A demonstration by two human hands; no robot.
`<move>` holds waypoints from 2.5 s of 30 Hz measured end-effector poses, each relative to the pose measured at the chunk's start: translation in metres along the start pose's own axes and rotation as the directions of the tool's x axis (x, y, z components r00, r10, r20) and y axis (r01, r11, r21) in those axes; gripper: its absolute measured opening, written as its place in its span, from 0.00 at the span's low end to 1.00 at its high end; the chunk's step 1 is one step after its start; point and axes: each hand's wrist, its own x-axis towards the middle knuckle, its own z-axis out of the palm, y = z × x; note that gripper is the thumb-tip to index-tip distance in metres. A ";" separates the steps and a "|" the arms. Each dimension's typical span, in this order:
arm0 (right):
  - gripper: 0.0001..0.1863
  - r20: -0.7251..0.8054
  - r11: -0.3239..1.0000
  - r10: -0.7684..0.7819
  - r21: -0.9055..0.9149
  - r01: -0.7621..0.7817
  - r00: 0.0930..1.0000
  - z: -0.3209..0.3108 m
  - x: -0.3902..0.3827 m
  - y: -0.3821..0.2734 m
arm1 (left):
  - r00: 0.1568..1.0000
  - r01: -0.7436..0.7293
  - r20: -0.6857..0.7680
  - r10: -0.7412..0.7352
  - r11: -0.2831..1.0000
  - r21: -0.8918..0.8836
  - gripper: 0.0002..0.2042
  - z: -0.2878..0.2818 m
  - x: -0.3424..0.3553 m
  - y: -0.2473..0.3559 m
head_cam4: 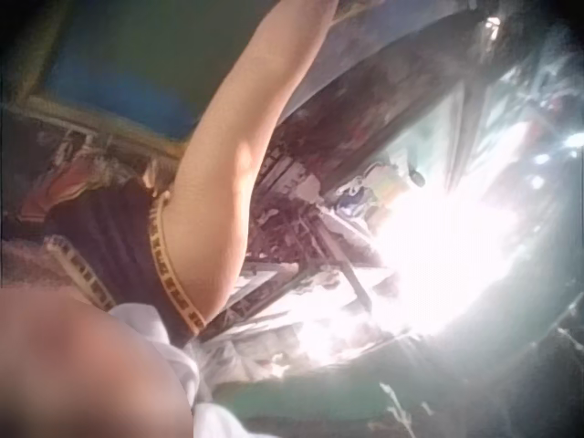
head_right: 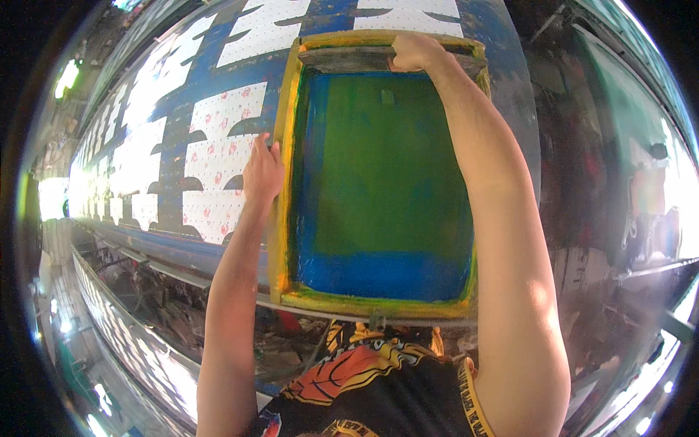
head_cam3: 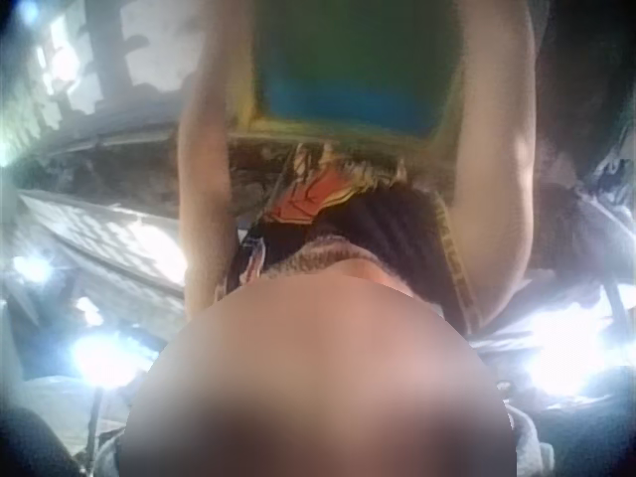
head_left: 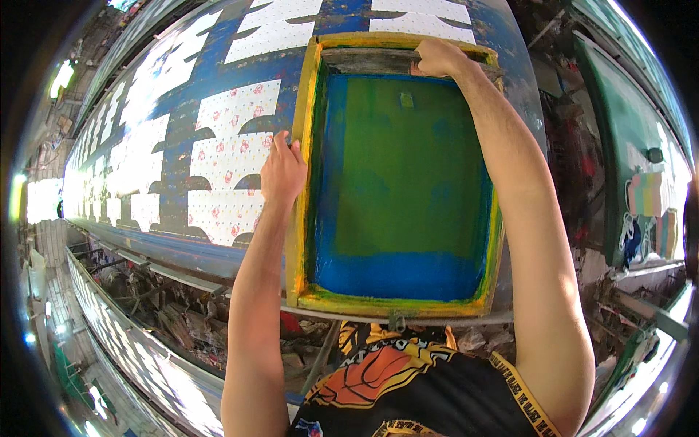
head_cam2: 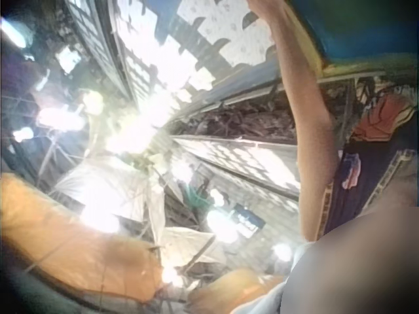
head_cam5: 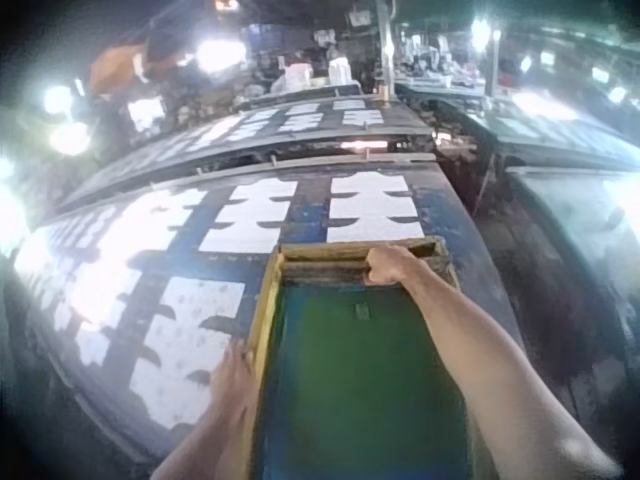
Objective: The person uses a squeegee to spread green ink across a screen printing frame and repeatedly presses the frame onto a surface to transfer the ink. The person adjusts the frame position and repeats the squeegee strokes throughout the clip.
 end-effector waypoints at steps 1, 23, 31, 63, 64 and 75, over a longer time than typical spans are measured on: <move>0.19 0.052 1.000 0.012 0.004 -0.013 0.999 0.001 -0.013 -0.008 | 1.000 -0.010 -0.012 0.009 1.000 -0.007 0.20 0.002 0.000 -0.002; 0.27 0.129 0.987 0.072 0.130 -0.089 0.989 0.075 -0.445 -0.213 | 0.996 0.077 0.048 -0.071 0.986 -0.150 0.27 -0.005 -0.002 -0.008; 0.30 0.199 0.959 0.124 0.227 -0.169 0.972 0.061 -0.449 -0.209 | 0.986 0.130 0.128 -0.111 0.980 -0.149 0.30 -0.008 -0.002 -0.012; 0.43 0.055 0.570 0.569 0.692 -0.442 0.821 0.143 -0.490 -0.043 | 0.990 0.115 0.086 -0.113 0.993 -0.014 0.28 0.006 0.017 -0.018; 0.43 0.050 0.570 0.571 0.694 -0.440 0.820 0.143 -0.489 -0.044 | 0.989 0.115 0.092 -0.113 0.993 -0.015 0.28 0.008 0.017 -0.019; 0.30 -0.107 0.579 0.574 0.754 -0.310 0.812 0.093 -0.500 -0.041 | 0.993 0.080 0.091 -0.071 0.991 -0.104 0.29 0.020 0.024 -0.045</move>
